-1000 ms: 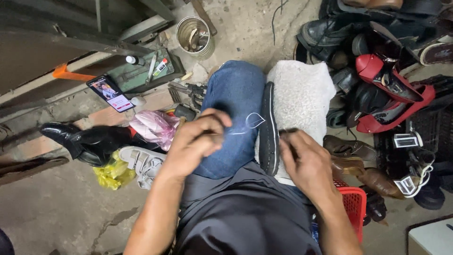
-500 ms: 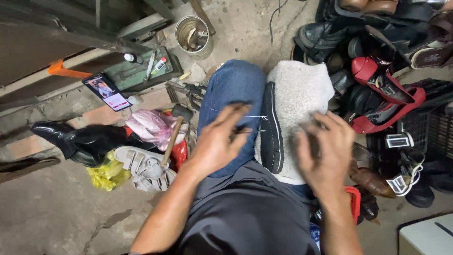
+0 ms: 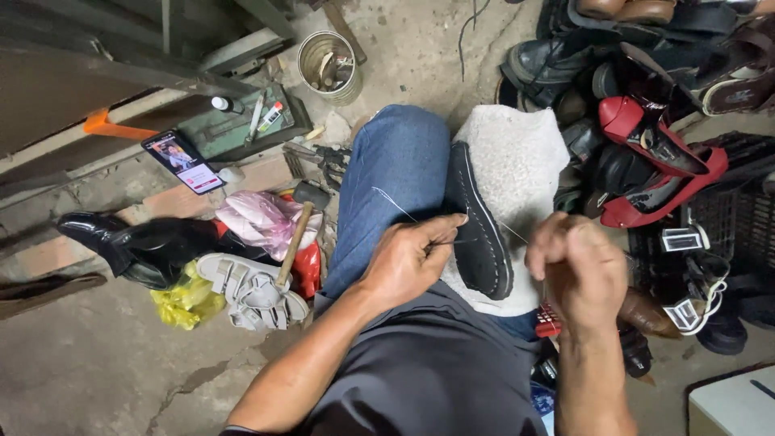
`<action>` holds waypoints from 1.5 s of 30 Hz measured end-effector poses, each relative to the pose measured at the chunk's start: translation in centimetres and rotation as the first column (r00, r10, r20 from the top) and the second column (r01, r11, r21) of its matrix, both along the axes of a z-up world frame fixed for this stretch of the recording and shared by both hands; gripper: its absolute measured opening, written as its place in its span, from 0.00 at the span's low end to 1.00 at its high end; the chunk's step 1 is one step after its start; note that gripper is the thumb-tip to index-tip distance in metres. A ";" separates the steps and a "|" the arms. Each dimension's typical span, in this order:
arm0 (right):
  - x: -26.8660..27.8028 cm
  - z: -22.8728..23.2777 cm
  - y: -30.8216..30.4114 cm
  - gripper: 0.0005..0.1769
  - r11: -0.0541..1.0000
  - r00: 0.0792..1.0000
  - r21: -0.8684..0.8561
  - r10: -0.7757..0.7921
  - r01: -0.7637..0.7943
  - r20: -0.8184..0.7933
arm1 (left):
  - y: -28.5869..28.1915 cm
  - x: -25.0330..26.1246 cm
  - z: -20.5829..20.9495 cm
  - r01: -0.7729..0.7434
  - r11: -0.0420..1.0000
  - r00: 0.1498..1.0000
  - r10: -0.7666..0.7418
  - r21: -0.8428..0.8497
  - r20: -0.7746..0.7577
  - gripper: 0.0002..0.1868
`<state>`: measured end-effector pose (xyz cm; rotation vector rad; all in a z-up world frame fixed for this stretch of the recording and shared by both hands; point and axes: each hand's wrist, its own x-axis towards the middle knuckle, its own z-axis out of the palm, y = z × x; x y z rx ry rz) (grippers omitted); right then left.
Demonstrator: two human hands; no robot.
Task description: The person sits on the floor and sews a black shoe sole using a needle and white thread. They repeatedly push the needle through the sole and pull the thread to create stitches while holding the sole on their lap.
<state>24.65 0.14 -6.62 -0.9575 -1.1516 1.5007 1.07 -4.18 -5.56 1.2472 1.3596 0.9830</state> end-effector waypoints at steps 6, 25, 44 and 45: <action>-1.7 3.5 -0.9 0.61 0.924 0.679 -0.063 0.321 -0.376 0.661 | -0.1 1.2 -0.7 0.007 0.999 0.999 -0.005 0.041 -0.048 0.17; 2.3 0.1 -2.8 0.14 0.971 0.766 -0.190 0.010 0.147 0.643 | 2.3 1.1 2.4 0.182 0.972 0.918 -0.223 -0.150 -0.329 0.23; 1.8 0.7 -2.4 0.12 0.963 0.830 -0.202 -0.036 0.177 0.557 | 2.0 1.8 1.5 0.227 0.957 0.931 -0.157 0.183 -0.331 0.17; 1.8 0.6 -2.4 0.13 0.963 0.830 -0.204 -0.033 0.175 0.557 | 2.0 1.8 1.3 0.229 0.953 0.922 -0.147 0.198 -0.359 0.16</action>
